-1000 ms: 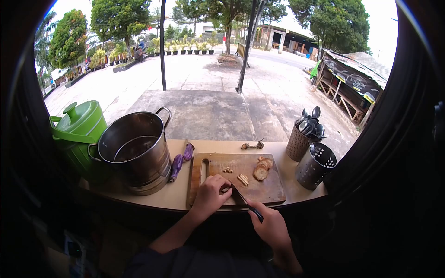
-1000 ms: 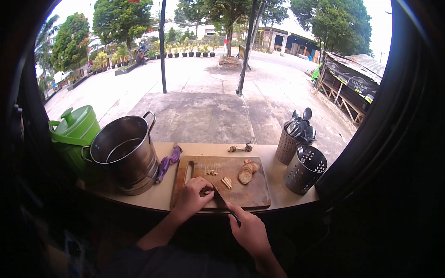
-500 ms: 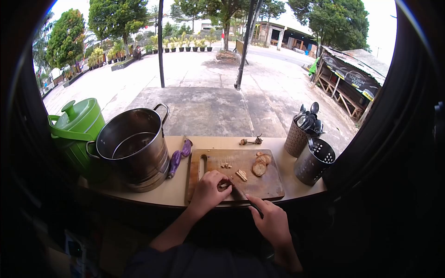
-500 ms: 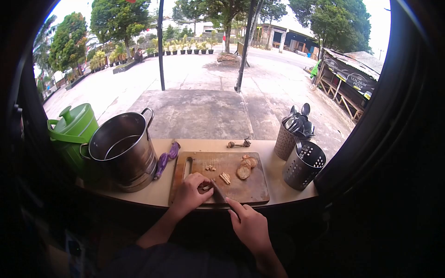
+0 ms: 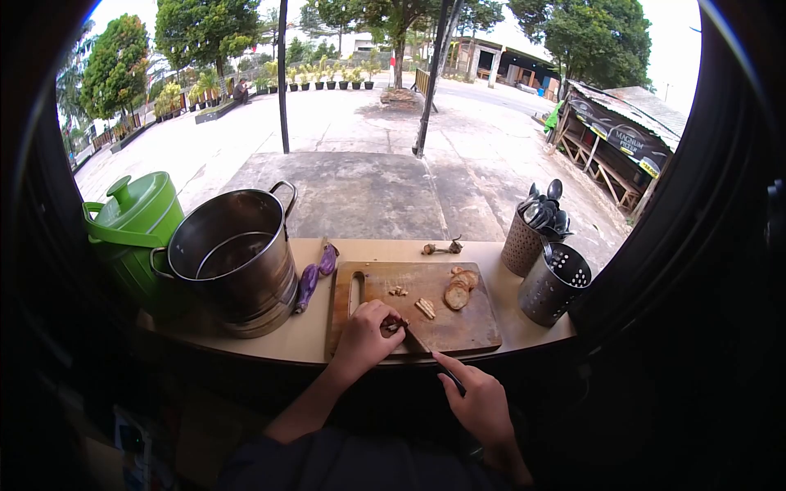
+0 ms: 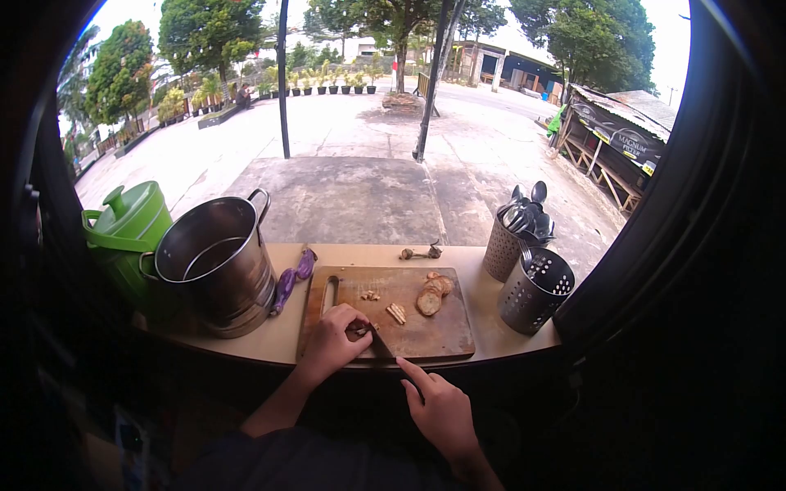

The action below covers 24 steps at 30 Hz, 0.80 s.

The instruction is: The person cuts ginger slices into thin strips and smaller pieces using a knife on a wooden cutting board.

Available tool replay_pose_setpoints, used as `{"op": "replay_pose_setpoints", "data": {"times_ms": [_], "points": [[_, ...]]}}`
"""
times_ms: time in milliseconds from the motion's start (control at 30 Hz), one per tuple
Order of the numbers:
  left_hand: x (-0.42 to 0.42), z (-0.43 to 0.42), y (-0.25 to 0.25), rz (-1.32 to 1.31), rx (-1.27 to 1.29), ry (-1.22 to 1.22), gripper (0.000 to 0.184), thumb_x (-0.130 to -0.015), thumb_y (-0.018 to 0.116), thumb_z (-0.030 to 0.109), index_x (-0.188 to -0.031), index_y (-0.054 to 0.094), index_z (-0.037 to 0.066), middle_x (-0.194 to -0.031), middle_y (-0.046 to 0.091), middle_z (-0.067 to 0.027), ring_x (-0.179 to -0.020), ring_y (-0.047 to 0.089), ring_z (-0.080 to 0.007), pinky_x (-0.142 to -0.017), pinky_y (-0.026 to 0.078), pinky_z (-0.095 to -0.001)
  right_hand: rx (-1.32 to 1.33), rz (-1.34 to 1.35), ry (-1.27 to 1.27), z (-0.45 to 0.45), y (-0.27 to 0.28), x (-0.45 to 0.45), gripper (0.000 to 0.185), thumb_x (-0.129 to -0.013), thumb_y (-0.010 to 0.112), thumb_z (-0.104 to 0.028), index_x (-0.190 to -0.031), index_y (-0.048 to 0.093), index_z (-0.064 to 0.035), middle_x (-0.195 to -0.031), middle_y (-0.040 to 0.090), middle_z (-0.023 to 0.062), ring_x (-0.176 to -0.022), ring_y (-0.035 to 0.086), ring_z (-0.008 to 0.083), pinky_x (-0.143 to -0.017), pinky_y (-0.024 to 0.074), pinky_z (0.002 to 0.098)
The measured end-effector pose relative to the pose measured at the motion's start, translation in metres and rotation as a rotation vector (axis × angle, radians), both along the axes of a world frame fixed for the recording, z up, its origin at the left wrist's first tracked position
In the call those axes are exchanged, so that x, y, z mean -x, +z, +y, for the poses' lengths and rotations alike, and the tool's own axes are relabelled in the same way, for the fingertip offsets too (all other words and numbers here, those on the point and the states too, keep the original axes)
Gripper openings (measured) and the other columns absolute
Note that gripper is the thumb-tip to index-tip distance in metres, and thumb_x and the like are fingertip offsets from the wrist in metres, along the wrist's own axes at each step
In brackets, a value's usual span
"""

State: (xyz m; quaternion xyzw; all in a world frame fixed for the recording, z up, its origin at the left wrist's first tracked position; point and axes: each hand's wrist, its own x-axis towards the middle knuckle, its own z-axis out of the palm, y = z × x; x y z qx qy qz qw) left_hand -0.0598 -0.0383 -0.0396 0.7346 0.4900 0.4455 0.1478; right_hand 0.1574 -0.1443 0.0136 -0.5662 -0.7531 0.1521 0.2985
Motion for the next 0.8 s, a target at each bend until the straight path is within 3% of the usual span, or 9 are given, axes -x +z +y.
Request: {"op": "replay_pose_setpoints", "data": {"times_ms": [267,800], "points": [[0.000,0.001,-0.002,-0.019,-0.013,0.005,0.018,-0.078,0.079,0.013,-0.089,0.069,0.004,-0.089,0.067,-0.0111,-0.090,0.066,-0.0312,-0.083,0.054,-0.0417,-0.017,-0.025,0.014,0.005,0.001,0.005,0.036,-0.095,0.071,-0.016,-0.130,0.069,-0.0171,-0.100,0.074,0.0168,-0.087,0.072,0.0356,-0.075,0.0571,0.0424],[-0.001,-0.001,0.001,-0.008,-0.023,0.009,0.018,-0.078,0.079,0.012,-0.089,0.069,0.001,-0.088,0.067,-0.0114,-0.088,0.068,-0.0286,-0.080,0.055,-0.0387,0.078,0.049,0.038,0.020,0.004,0.006,0.035,-0.095,0.071,-0.015,-0.130,0.069,-0.0160,-0.111,0.073,0.0186,-0.099,0.070,0.0382,-0.083,0.0566,0.0424]]}}
